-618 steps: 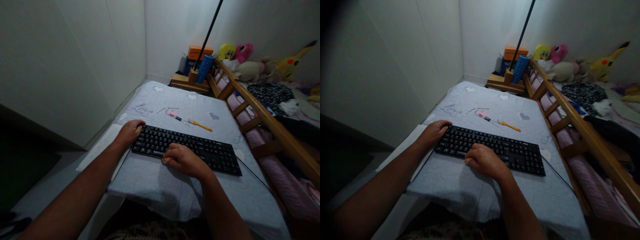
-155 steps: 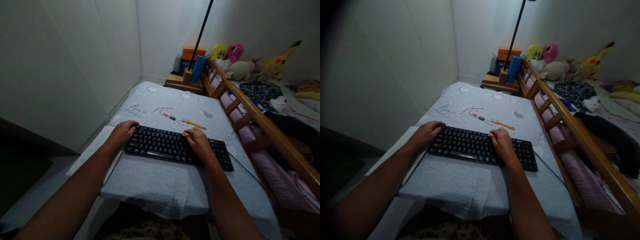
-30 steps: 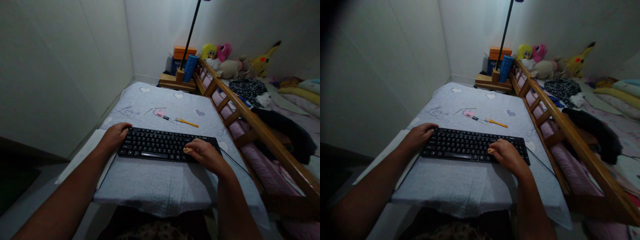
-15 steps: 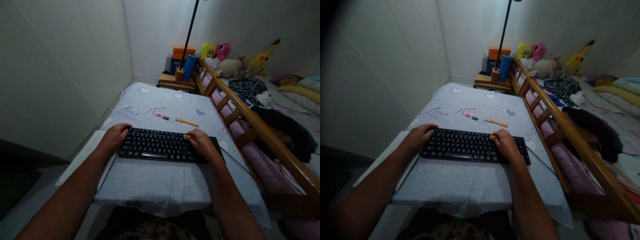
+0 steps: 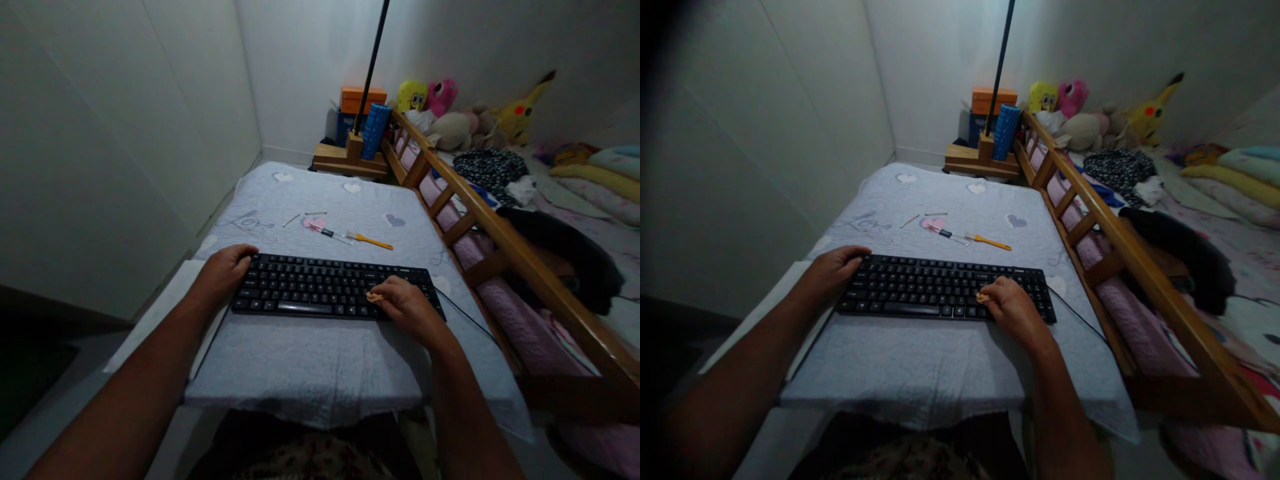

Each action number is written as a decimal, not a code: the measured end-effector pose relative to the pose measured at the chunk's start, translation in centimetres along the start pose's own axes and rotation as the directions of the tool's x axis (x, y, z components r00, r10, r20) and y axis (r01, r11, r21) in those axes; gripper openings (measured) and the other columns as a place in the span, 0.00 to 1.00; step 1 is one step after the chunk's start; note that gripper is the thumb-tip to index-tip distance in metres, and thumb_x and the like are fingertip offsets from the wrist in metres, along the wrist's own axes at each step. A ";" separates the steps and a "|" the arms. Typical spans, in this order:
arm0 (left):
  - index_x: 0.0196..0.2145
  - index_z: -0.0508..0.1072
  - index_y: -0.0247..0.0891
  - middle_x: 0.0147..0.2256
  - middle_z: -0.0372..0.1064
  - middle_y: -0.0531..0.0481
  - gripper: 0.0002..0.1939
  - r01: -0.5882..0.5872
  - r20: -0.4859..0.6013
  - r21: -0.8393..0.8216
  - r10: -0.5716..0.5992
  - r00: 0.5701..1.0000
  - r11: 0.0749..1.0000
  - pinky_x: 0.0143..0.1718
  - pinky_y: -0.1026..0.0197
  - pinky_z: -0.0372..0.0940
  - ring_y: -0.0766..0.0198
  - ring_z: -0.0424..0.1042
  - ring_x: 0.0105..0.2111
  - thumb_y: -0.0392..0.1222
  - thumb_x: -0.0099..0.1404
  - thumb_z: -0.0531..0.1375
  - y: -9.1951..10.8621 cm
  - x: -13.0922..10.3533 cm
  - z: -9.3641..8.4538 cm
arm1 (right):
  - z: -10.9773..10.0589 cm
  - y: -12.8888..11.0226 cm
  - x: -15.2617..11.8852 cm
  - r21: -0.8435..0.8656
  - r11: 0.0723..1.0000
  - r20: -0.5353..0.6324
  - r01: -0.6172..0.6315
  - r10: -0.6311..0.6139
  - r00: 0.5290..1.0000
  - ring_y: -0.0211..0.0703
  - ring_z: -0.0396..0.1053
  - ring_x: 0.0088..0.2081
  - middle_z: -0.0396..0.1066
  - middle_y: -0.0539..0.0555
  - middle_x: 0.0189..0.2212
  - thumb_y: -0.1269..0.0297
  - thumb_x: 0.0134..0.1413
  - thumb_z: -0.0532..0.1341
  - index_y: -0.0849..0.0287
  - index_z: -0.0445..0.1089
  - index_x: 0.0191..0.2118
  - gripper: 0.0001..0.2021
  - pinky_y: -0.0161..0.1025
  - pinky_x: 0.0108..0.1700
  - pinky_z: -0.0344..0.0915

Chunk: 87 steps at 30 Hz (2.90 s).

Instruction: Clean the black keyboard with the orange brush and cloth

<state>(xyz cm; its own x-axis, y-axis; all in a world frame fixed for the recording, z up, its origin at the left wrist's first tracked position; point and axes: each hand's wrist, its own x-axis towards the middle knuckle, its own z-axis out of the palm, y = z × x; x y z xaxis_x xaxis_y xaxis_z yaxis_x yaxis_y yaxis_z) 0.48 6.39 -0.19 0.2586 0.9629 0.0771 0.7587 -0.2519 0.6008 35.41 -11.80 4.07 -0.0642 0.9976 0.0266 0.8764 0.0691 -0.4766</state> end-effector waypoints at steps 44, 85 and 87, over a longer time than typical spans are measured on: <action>0.49 0.80 0.39 0.47 0.80 0.45 0.25 0.001 0.006 0.013 -0.001 1.000 1.000 0.55 0.54 0.68 0.51 0.77 0.48 0.47 0.61 0.51 0.3 -0.1 -0.2 | 3.1 -3.6 -1.9 0.025 0.999 -0.089 0.034 -0.032 0.996 0.45 0.68 0.41 0.72 0.55 0.37 0.79 0.58 0.59 0.57 0.77 0.39 0.12 0.42 0.44 0.65; 0.48 0.80 0.39 0.47 0.80 0.44 0.24 -0.007 -0.006 -0.009 0.007 1.000 1.000 0.55 0.53 0.68 0.51 0.77 0.47 0.48 0.61 0.51 0.6 -0.3 -0.4 | -1.4 -2.0 1.9 -0.236 0.970 0.015 -0.049 0.054 0.998 0.44 0.70 0.34 0.74 0.56 0.33 0.71 0.60 0.60 0.56 0.79 0.33 0.09 0.39 0.38 0.61; 0.48 0.79 0.39 0.47 0.79 0.44 0.25 -0.007 -0.002 -0.008 0.007 1.000 1.000 0.56 0.53 0.67 0.51 0.76 0.48 0.48 0.61 0.51 0.6 -0.3 -0.4 | -1.3 -2.4 3.9 -0.255 0.966 0.011 -0.034 0.038 0.999 0.45 0.70 0.36 0.74 0.57 0.34 0.69 0.63 0.59 0.57 0.79 0.36 0.10 0.39 0.38 0.61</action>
<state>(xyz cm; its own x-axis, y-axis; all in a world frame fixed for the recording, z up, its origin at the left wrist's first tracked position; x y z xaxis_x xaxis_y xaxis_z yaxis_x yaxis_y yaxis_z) 0.64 5.95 0.45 0.2631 0.9612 0.0831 0.7517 -0.2583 0.6068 33.74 -8.05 6.48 -0.0361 0.9993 -0.0016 0.9709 0.0347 -0.2371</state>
